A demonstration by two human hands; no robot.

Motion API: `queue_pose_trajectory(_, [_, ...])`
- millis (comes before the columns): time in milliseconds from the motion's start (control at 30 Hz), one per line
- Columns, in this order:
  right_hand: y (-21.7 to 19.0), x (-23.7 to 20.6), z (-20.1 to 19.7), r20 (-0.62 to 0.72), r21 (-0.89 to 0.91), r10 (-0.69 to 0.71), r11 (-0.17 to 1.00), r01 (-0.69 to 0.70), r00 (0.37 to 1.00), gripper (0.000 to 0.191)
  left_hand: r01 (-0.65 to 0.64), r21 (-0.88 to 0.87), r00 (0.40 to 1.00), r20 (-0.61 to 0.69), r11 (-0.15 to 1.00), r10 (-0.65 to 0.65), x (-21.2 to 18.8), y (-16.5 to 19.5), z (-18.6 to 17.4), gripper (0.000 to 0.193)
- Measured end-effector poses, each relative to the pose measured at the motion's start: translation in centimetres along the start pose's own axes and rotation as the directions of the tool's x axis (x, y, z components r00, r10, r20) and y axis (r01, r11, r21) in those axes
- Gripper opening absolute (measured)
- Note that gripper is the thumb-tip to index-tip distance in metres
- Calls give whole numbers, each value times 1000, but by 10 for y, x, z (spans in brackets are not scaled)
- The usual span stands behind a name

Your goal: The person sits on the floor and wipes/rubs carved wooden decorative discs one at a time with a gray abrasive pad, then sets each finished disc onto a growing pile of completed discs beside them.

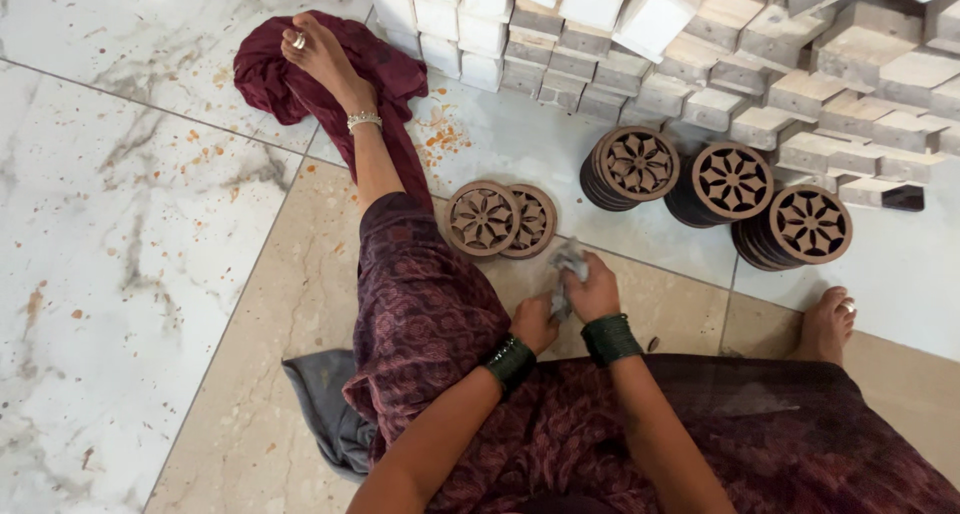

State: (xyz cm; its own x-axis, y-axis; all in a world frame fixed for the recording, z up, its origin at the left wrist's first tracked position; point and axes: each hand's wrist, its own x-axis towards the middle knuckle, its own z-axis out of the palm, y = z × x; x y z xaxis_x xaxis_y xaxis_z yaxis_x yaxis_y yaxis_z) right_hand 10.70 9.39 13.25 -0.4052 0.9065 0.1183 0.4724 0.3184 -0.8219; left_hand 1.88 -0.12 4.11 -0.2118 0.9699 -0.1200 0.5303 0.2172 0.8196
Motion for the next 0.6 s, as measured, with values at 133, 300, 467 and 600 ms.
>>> queue_pose_trajectory(133, [-17, -10, 13, 161, -230, -275, 924, 307, 948, 35, -82, -91, 987, -148, 992, 68, 6, -14, 6, 11])
queue_pose_trajectory(300, [-8, -2, 12, 115, -192, -204, 956, 224, 972, 41, 135, 4, 990, 25, 991, -135, 8, -12, 8, 16])
queue_pose_trajectory(467, [13, 8, -7, 86, 147, 336, 927, -345, 938, 52, -207, -42, 972, -122, 978, 200, 1, 4, -1, 44])
queue_pose_trajectory(600, [12, 4, -9, 38, 62, 242, 968, -244, 970, 48, -294, -43, 945, -166, 955, 284, -3, 9, -7, 49])
